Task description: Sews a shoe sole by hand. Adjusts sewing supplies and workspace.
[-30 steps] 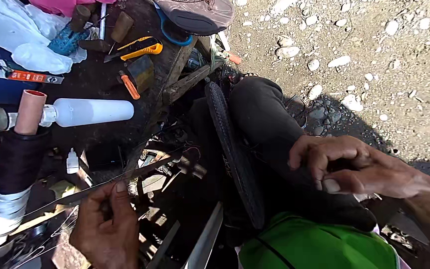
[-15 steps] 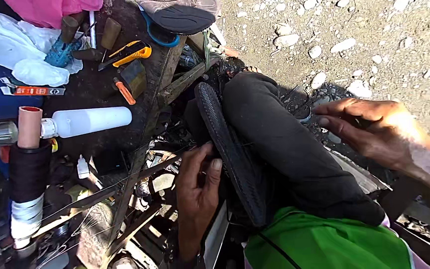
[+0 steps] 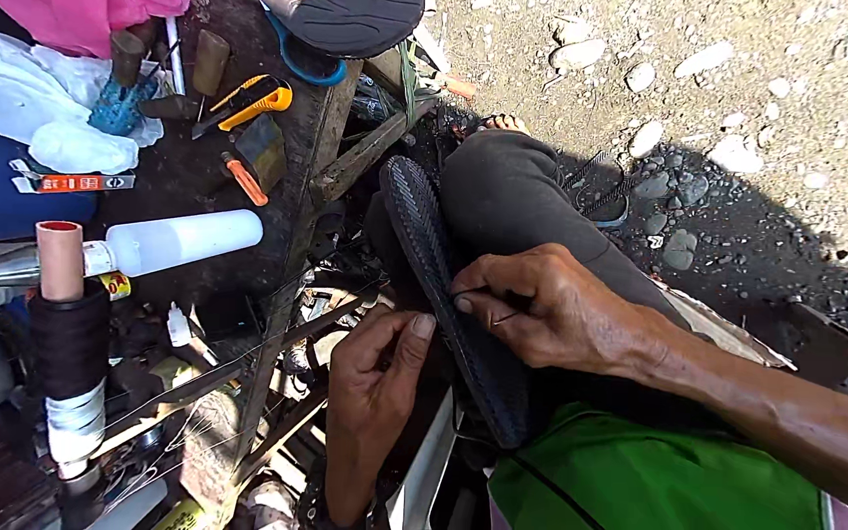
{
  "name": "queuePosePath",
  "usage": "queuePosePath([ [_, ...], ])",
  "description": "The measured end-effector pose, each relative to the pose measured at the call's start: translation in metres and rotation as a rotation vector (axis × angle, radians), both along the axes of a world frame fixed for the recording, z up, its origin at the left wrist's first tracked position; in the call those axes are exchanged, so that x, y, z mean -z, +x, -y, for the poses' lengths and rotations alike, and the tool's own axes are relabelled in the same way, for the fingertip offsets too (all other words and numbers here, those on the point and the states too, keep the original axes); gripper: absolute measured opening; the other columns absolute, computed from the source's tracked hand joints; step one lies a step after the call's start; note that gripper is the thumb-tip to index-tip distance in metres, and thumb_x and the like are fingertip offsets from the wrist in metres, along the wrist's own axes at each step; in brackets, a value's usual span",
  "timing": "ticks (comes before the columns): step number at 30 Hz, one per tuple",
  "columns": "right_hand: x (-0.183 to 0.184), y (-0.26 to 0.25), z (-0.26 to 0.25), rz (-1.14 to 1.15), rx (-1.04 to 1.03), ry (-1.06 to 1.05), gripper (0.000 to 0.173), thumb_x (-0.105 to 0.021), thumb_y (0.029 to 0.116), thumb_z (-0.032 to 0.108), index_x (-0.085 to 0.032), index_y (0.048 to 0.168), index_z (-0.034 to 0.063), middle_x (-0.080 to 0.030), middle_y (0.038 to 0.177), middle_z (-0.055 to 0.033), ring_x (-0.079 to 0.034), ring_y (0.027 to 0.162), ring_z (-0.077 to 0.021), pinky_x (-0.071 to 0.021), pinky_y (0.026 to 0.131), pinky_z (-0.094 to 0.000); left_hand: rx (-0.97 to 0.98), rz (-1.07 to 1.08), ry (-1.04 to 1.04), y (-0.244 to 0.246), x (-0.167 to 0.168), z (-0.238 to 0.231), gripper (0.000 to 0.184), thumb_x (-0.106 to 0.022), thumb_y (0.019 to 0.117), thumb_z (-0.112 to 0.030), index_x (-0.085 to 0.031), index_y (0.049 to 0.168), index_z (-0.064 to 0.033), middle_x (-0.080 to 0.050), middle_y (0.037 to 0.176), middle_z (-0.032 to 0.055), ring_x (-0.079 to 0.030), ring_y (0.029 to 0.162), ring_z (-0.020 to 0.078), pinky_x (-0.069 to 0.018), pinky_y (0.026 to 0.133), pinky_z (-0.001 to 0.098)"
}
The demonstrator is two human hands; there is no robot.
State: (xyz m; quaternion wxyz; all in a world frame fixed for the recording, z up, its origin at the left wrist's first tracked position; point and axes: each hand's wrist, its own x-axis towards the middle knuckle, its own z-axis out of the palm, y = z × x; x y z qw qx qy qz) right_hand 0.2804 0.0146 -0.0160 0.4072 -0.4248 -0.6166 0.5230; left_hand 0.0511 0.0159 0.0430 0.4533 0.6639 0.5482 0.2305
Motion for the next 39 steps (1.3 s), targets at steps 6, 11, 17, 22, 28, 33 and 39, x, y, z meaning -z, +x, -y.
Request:
queuePosePath([
  [6, 0.002, -0.009, -0.002, 0.008, 0.000, 0.023, 0.021, -0.057, 0.1031, 0.020, -0.074, 0.099, 0.0093, -0.062, 0.068, 0.0051, -0.053, 0.059, 0.0005, -0.0425, 0.053, -0.0189, -0.241, 0.427, 0.006, 0.002, 0.016, 0.007, 0.032, -0.068, 0.0953, -0.018, -0.059, 0.064, -0.0189, -0.052, 0.065, -0.0102, -0.051, 0.060, -0.0001, -0.0435, 0.057, 0.0157],
  [11, -0.011, 0.007, -0.007, 0.137, -0.046, -0.058, 0.016, -0.061, 0.1003, 0.029, -0.070, 0.095, 0.0180, -0.059, 0.070, 0.0116, -0.052, 0.059, 0.0042, -0.0426, 0.052, -0.0164, -0.264, 0.309, 0.022, -0.011, 0.025, 0.011, 0.017, -0.068, 0.0985, -0.021, -0.071, 0.085, -0.0117, -0.064, 0.081, -0.0050, -0.059, 0.072, 0.0034, -0.0503, 0.067, 0.0192],
  [17, -0.027, 0.099, 0.001, 0.312, 0.115, -0.233, 0.037, -0.059, 0.0972, 0.025, -0.058, 0.134, 0.0214, -0.070, 0.111, 0.0075, -0.070, 0.088, -0.0044, -0.0620, 0.070, -0.0250, -0.226, 0.002, 0.125, 0.018, 0.004, 0.039, 0.037, -0.070, 0.0971, -0.032, -0.066, 0.117, -0.0007, -0.064, 0.097, 0.0009, -0.059, 0.073, 0.0044, -0.0509, 0.058, 0.0174],
  [22, -0.017, 0.060, 0.022, -0.071, -0.027, -0.165, 0.037, -0.068, 0.1001, 0.023, -0.067, 0.133, 0.0070, -0.074, 0.107, 0.0031, -0.068, 0.086, -0.0028, -0.0592, 0.075, -0.0175, -0.251, 0.082, 0.040, 0.026, 0.011, 0.041, 0.038, -0.078, 0.0846, -0.014, -0.066, 0.114, 0.0066, -0.065, 0.104, 0.0118, -0.069, 0.079, 0.0158, -0.0629, 0.066, 0.0275],
  [28, -0.003, 0.008, 0.021, 0.019, -0.112, -0.103, 0.032, -0.051, 0.1085, 0.031, -0.073, 0.129, 0.0194, -0.074, 0.105, 0.0063, -0.066, 0.090, 0.0009, -0.0551, 0.079, -0.0228, -0.288, 0.185, 0.000, 0.019, 0.010, 0.037, 0.033, -0.076, 0.0850, -0.008, -0.069, 0.113, 0.0072, -0.067, 0.107, 0.0139, -0.070, 0.084, 0.0184, -0.0637, 0.072, 0.0298],
  [33, -0.001, 0.009, 0.019, 0.012, -0.120, -0.105, 0.033, -0.048, 0.1083, 0.027, -0.073, 0.128, 0.0186, -0.074, 0.103, 0.0065, -0.064, 0.085, 0.0016, -0.0539, 0.075, -0.0211, -0.282, 0.247, 0.000, 0.018, 0.014, 0.036, 0.032, -0.077, 0.0847, -0.006, -0.069, 0.113, 0.0065, -0.066, 0.108, 0.0129, -0.070, 0.084, 0.0166, -0.0632, 0.073, 0.0283],
  [39, -0.001, 0.010, 0.018, -0.022, -0.127, -0.121, 0.032, -0.050, 0.1078, 0.025, -0.073, 0.128, 0.0175, -0.073, 0.101, 0.0072, -0.063, 0.083, 0.0032, -0.0536, 0.074, -0.0182, -0.281, 0.266, 0.007, 0.019, 0.016, 0.037, 0.032, -0.077, 0.0848, -0.007, -0.069, 0.113, 0.0060, -0.065, 0.109, 0.0131, -0.070, 0.086, 0.0174, -0.0635, 0.073, 0.0290],
])
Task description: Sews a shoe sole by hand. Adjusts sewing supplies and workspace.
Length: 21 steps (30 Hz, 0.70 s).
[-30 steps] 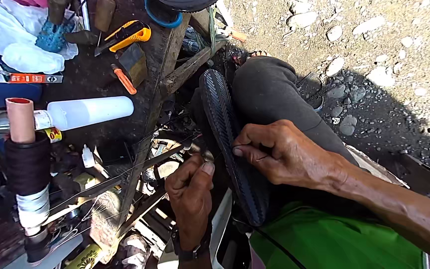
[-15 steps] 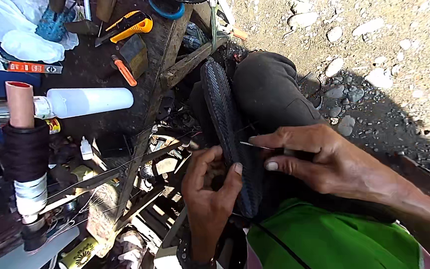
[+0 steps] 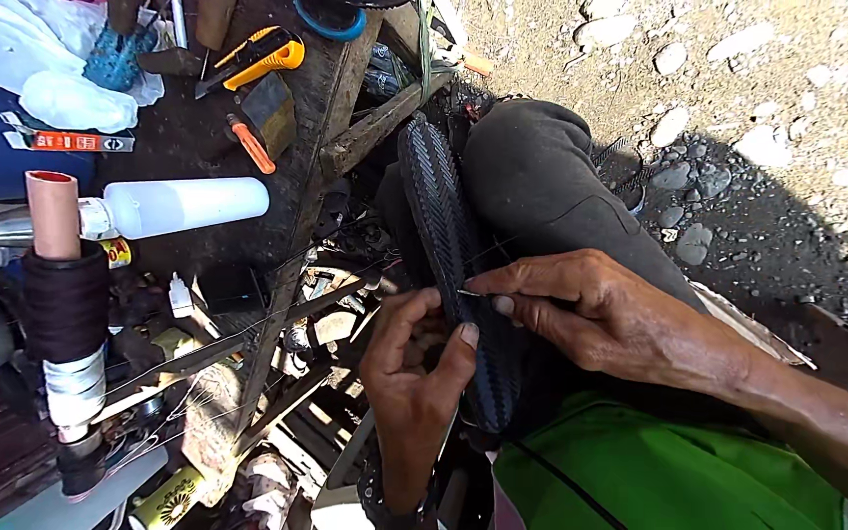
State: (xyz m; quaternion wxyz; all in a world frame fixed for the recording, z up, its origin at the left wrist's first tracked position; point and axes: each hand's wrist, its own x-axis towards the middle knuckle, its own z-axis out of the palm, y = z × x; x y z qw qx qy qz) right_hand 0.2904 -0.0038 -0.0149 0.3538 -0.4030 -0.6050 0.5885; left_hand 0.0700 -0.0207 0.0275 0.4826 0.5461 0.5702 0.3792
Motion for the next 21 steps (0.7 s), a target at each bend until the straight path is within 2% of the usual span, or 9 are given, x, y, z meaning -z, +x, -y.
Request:
queuePosePath([
  [5, -0.003, 0.003, -0.004, 0.033, -0.013, 0.003, 0.031, -0.050, 0.1068, 0.024, -0.074, 0.126, 0.0180, -0.073, 0.098, 0.0081, -0.063, 0.082, 0.0041, -0.0540, 0.072, -0.0175, -0.001, 0.011, 0.026, 0.003, 0.004, 0.001, 0.032, -0.076, 0.0849, -0.007, -0.069, 0.113, 0.0062, -0.065, 0.109, 0.0124, -0.070, 0.085, 0.0171, -0.0634, 0.073, 0.0286],
  [13, -0.044, 0.017, -0.039, 0.465, -0.216, 0.145, 0.031, -0.050, 0.1001, 0.030, -0.078, 0.111, 0.0299, -0.070, 0.083, 0.0136, -0.062, 0.071, 0.0015, -0.0500, 0.058, -0.0255, -0.077, -0.064, 0.171, 0.023, 0.016, 0.008, 0.029, -0.076, 0.0797, -0.007, -0.068, 0.104, 0.0065, -0.064, 0.099, 0.0098, -0.067, 0.080, 0.0118, -0.0610, 0.065, 0.0240],
  [16, -0.049, 0.013, -0.048, 0.511, -0.263, 0.184, 0.029, -0.050, 0.0993, 0.030, -0.079, 0.107, 0.0284, -0.070, 0.082, 0.0129, -0.063, 0.072, 0.0005, -0.0504, 0.058, -0.0271, -0.109, -0.081, 0.193, 0.027, 0.019, 0.009, 0.029, -0.075, 0.0786, -0.008, -0.069, 0.103, 0.0068, -0.064, 0.098, 0.0098, -0.067, 0.081, 0.0118, -0.0606, 0.066, 0.0238],
  [18, -0.045, 0.015, -0.050, 0.485, -0.283, 0.179, 0.029, -0.052, 0.0995, 0.029, -0.079, 0.108, 0.0278, -0.070, 0.082, 0.0136, -0.062, 0.071, 0.0022, -0.0511, 0.059, -0.0253, -0.096, -0.073, 0.190, 0.025, 0.019, 0.010, 0.030, -0.076, 0.0783, -0.007, -0.069, 0.102, 0.0079, -0.065, 0.099, 0.0107, -0.067, 0.082, 0.0124, -0.0611, 0.067, 0.0241],
  [20, -0.039, 0.020, -0.049, 0.448, -0.278, 0.206, 0.029, -0.053, 0.1002, 0.029, -0.079, 0.111, 0.0281, -0.072, 0.085, 0.0150, -0.063, 0.073, 0.0047, -0.0532, 0.060, -0.0228, -0.049, 0.006, 0.133, 0.018, 0.016, 0.009, 0.028, -0.076, 0.0829, -0.008, -0.069, 0.105, 0.0085, -0.066, 0.102, 0.0120, -0.069, 0.084, 0.0138, -0.0630, 0.069, 0.0260],
  [21, -0.036, 0.023, -0.047, 0.447, -0.272, 0.250, 0.029, -0.052, 0.1007, 0.029, -0.079, 0.113, 0.0276, -0.072, 0.088, 0.0141, -0.064, 0.074, 0.0036, -0.0529, 0.061, -0.0235, -0.012, 0.084, 0.066, 0.012, 0.013, 0.006, 0.026, -0.074, 0.0888, -0.008, -0.069, 0.108, 0.0082, -0.066, 0.106, 0.0118, -0.070, 0.086, 0.0141, -0.0643, 0.071, 0.0274],
])
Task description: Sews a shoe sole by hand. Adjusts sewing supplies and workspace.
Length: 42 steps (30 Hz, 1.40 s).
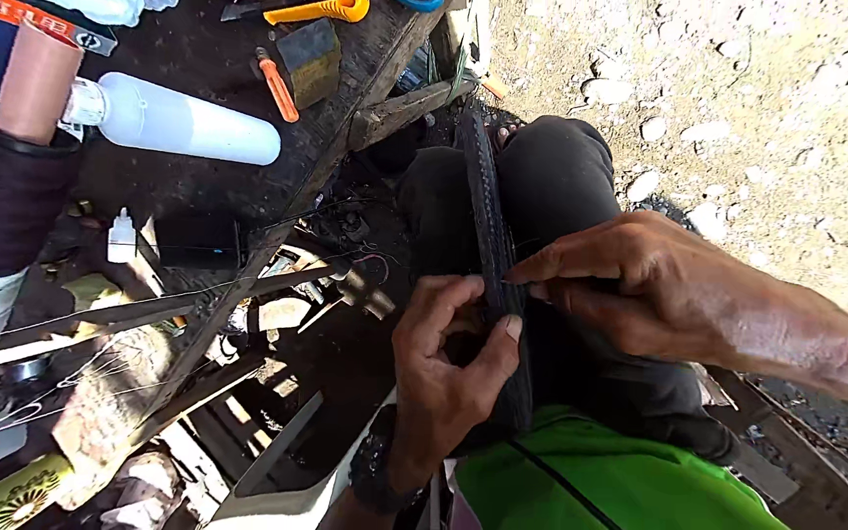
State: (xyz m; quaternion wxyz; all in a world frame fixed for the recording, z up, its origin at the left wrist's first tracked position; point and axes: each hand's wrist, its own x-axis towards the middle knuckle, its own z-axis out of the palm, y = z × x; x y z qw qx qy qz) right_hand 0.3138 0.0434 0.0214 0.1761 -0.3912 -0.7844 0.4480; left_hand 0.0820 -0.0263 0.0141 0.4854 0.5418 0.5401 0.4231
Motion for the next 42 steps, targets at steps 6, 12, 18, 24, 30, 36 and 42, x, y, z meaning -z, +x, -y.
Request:
queuePosePath([
  [6, 0.008, -0.006, 0.016, 0.035, 0.089, 0.182, 0.028, -0.051, 0.1048, 0.030, -0.076, 0.115, 0.0232, -0.070, 0.085, 0.0049, -0.065, 0.073, -0.0090, -0.0500, 0.057, -0.0318, 0.075, 0.268, -0.596, -0.024, -0.022, -0.039, 0.013, -0.063, 0.0968, -0.008, -0.072, 0.102, -0.0003, -0.074, 0.094, 0.0114, -0.074, 0.076, 0.0210, -0.0654, 0.073, 0.0373],
  [12, 0.018, -0.012, 0.019, -0.056, 0.147, 0.196, 0.027, -0.054, 0.1045, 0.027, -0.077, 0.114, 0.0181, -0.073, 0.087, 0.0020, -0.066, 0.075, -0.0077, -0.0512, 0.062, -0.0288, 0.086, 0.148, -0.753, -0.019, -0.037, -0.060, 0.005, -0.069, 0.0916, -0.004, -0.072, 0.094, -0.0008, -0.072, 0.086, 0.0126, -0.073, 0.071, 0.0205, -0.0645, 0.067, 0.0326],
  [18, 0.027, -0.015, 0.021, -0.144, 0.182, 0.139, 0.025, -0.057, 0.1044, 0.027, -0.077, 0.112, 0.0142, -0.074, 0.089, 0.0009, -0.066, 0.076, -0.0055, -0.0531, 0.065, -0.0262, 0.085, 0.121, -0.762, -0.017, -0.037, -0.064, 0.005, -0.068, 0.0908, -0.002, -0.072, 0.089, -0.0022, -0.072, 0.081, 0.0115, -0.071, 0.066, 0.0190, -0.0630, 0.063, 0.0303],
  [24, 0.031, -0.019, 0.017, -0.199, 0.186, 0.123, 0.023, -0.059, 0.1035, 0.025, -0.077, 0.107, 0.0110, -0.076, 0.092, 0.0004, -0.069, 0.080, -0.0040, -0.0551, 0.069, -0.0241, 0.098, 0.242, -0.778, -0.024, -0.028, -0.063, 0.007, -0.066, 0.0938, -0.001, -0.072, 0.092, -0.0011, -0.072, 0.084, 0.0121, -0.071, 0.068, 0.0186, -0.0635, 0.065, 0.0315],
  [30, 0.027, -0.025, 0.015, -0.215, 0.187, 0.128, 0.021, -0.060, 0.1024, 0.023, -0.075, 0.102, 0.0074, -0.073, 0.085, 0.0000, -0.066, 0.076, -0.0018, -0.0533, 0.065, -0.0205, 0.126, 0.382, -0.766, -0.030, -0.022, -0.055, 0.009, -0.065, 0.0971, -0.002, -0.072, 0.100, 0.0002, -0.073, 0.090, 0.0119, -0.073, 0.075, 0.0187, -0.0645, 0.072, 0.0331],
  [36, 0.022, -0.014, 0.019, -0.056, 0.113, 0.279, 0.027, -0.053, 0.1075, 0.029, -0.073, 0.109, 0.0119, -0.073, 0.089, -0.0013, -0.067, 0.079, -0.0112, -0.0527, 0.065, -0.0286, 0.181, -0.016, -0.050, -0.037, 0.009, -0.037, 0.033, -0.070, 0.0967, -0.016, -0.066, 0.129, -0.0112, -0.061, 0.121, 0.0034, -0.063, 0.079, 0.0099, -0.0579, 0.065, 0.0245],
  [42, 0.026, -0.014, 0.018, -0.053, 0.118, 0.351, 0.027, -0.055, 0.1071, 0.031, -0.075, 0.107, 0.0117, -0.072, 0.085, -0.0016, -0.065, 0.076, -0.0123, -0.0504, 0.063, -0.0287, 0.258, -0.023, 0.072, -0.049, 0.010, -0.038, 0.010, -0.070, 0.0975, -0.017, -0.074, 0.099, -0.0075, -0.064, 0.116, 0.0057, -0.065, 0.099, 0.0126, -0.0587, 0.081, 0.0260],
])
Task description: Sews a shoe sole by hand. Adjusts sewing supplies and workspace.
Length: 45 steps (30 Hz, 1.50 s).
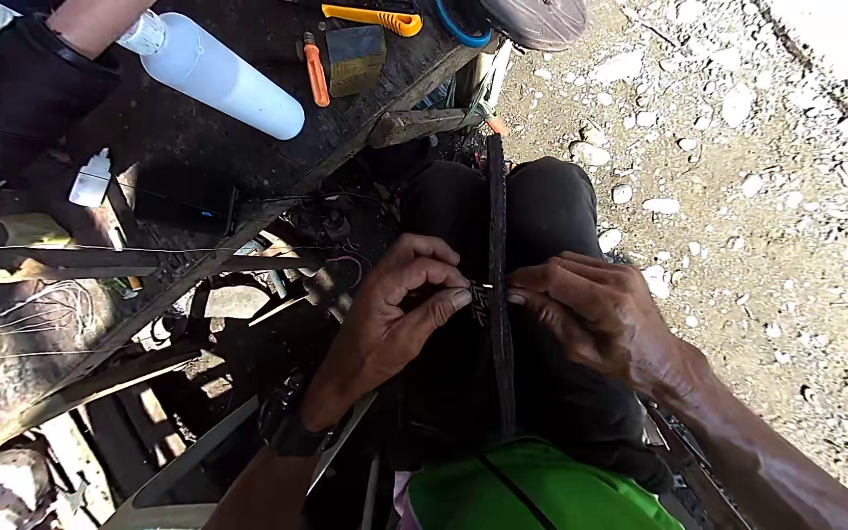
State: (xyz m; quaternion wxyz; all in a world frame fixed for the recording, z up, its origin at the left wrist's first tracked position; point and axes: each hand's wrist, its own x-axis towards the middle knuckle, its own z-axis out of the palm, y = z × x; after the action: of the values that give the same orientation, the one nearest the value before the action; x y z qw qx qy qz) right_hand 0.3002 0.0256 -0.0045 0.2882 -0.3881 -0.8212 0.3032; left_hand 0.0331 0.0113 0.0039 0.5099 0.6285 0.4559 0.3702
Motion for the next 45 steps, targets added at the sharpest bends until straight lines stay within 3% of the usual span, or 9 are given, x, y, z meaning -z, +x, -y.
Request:
queuePosePath([
  [5, 0.000, -0.001, 0.001, -0.021, 0.011, 0.004, 0.027, -0.055, 0.1073, 0.030, -0.075, 0.107, 0.0113, -0.073, 0.086, -0.0021, -0.066, 0.076, -0.0122, -0.0510, 0.064, -0.0290, 0.198, 0.099, 0.107, 0.001, -0.033, 0.037, 0.009, -0.071, 0.0951, -0.021, -0.067, 0.094, -0.0121, -0.058, 0.131, 0.0022, -0.055, 0.124, 0.0105, -0.0503, 0.103, 0.0253],
  [8, 0.001, -0.002, 0.001, -0.034, 0.022, 0.007, 0.026, -0.056, 0.1070, 0.030, -0.075, 0.106, 0.0118, -0.073, 0.085, -0.0013, -0.066, 0.076, -0.0117, -0.0513, 0.064, -0.0286, 0.337, 0.363, -0.042, 0.009, -0.034, 0.062, 0.009, -0.072, 0.0951, -0.016, -0.064, 0.096, -0.0106, -0.061, 0.116, 0.0042, -0.061, 0.111, 0.0123, -0.0554, 0.093, 0.0261],
  [12, 0.001, -0.003, 0.003, -0.023, 0.033, 0.024, 0.026, -0.056, 0.1068, 0.030, -0.075, 0.106, 0.0127, -0.072, 0.084, -0.0008, -0.065, 0.073, -0.0116, -0.0494, 0.061, -0.0286, 0.179, 0.523, -0.354, 0.013, -0.025, 0.070, 0.008, -0.071, 0.0959, -0.012, -0.071, 0.101, -0.0058, -0.065, 0.104, 0.0056, -0.065, 0.093, 0.0094, -0.0575, 0.080, 0.0225],
  [18, 0.001, -0.005, 0.004, 0.009, 0.033, 0.077, 0.025, -0.055, 0.1064, 0.029, -0.075, 0.105, 0.0136, -0.071, 0.081, -0.0005, -0.064, 0.071, -0.0129, -0.0477, 0.058, -0.0296, -0.199, 0.289, -0.250, 0.021, -0.013, 0.020, 0.011, -0.070, 0.0961, -0.009, -0.075, 0.101, -0.0016, -0.071, 0.103, 0.0087, -0.069, 0.087, 0.0158, -0.0601, 0.081, 0.0312],
  [23, 0.000, -0.004, 0.005, 0.023, 0.055, 0.080, 0.026, -0.055, 0.1062, 0.029, -0.076, 0.106, 0.0142, -0.070, 0.080, 0.0002, -0.063, 0.070, -0.0127, -0.0466, 0.057, -0.0295, -0.091, 0.129, -0.232, 0.024, -0.020, 0.009, 0.015, -0.069, 0.0958, -0.006, -0.072, 0.110, -0.0007, -0.071, 0.100, 0.0074, -0.070, 0.084, 0.0159, -0.0617, 0.076, 0.0295],
  [30, -0.016, -0.014, 0.012, 0.243, 0.095, 0.114, 0.026, -0.050, 0.1075, 0.027, -0.071, 0.104, 0.0124, -0.067, 0.079, -0.0032, -0.064, 0.070, -0.0203, -0.0476, 0.056, -0.0331, -0.031, 0.101, -0.224, 0.021, -0.026, 0.014, 0.044, -0.066, 0.0968, -0.004, -0.054, 0.138, 0.0013, -0.068, 0.094, 0.0066, -0.068, 0.079, 0.0161, -0.0604, 0.072, 0.0291],
  [33, -0.010, -0.015, 0.010, 0.268, 0.036, 0.170, 0.022, -0.048, 0.1078, 0.022, -0.066, 0.104, 0.0100, -0.061, 0.077, -0.0048, -0.060, 0.068, -0.0226, -0.0451, 0.054, -0.0342, -0.017, 0.118, -0.232, 0.023, -0.025, 0.013, 0.048, -0.067, 0.0962, -0.004, -0.052, 0.142, 0.0005, -0.068, 0.094, 0.0073, -0.067, 0.079, 0.0162, -0.0601, 0.072, 0.0288],
  [37, -0.002, -0.004, 0.008, 0.235, 0.081, 0.180, 0.034, -0.048, 0.1086, 0.036, -0.069, 0.099, 0.0120, -0.058, 0.065, -0.0003, -0.056, 0.056, -0.0183, -0.0392, 0.046, -0.0328, 0.009, 0.099, -0.290, 0.029, -0.029, 0.004, 0.054, -0.067, 0.0973, -0.006, -0.048, 0.148, -0.0045, -0.068, 0.094, 0.0081, -0.068, 0.078, 0.0174, -0.0599, 0.071, 0.0285],
  [45, 0.019, 0.085, 0.031, 0.380, 0.482, -0.044, 0.041, -0.047, 0.1058, 0.046, -0.069, 0.095, 0.0129, -0.056, 0.060, -0.0021, -0.055, 0.050, -0.0203, -0.0386, 0.045, -0.0425, 0.043, 0.066, -0.291, 0.034, -0.036, -0.001, 0.054, -0.067, 0.0967, -0.006, -0.050, 0.147, -0.0073, -0.068, 0.093, 0.0077, -0.067, 0.076, 0.0178, -0.0597, 0.070, 0.0288],
])
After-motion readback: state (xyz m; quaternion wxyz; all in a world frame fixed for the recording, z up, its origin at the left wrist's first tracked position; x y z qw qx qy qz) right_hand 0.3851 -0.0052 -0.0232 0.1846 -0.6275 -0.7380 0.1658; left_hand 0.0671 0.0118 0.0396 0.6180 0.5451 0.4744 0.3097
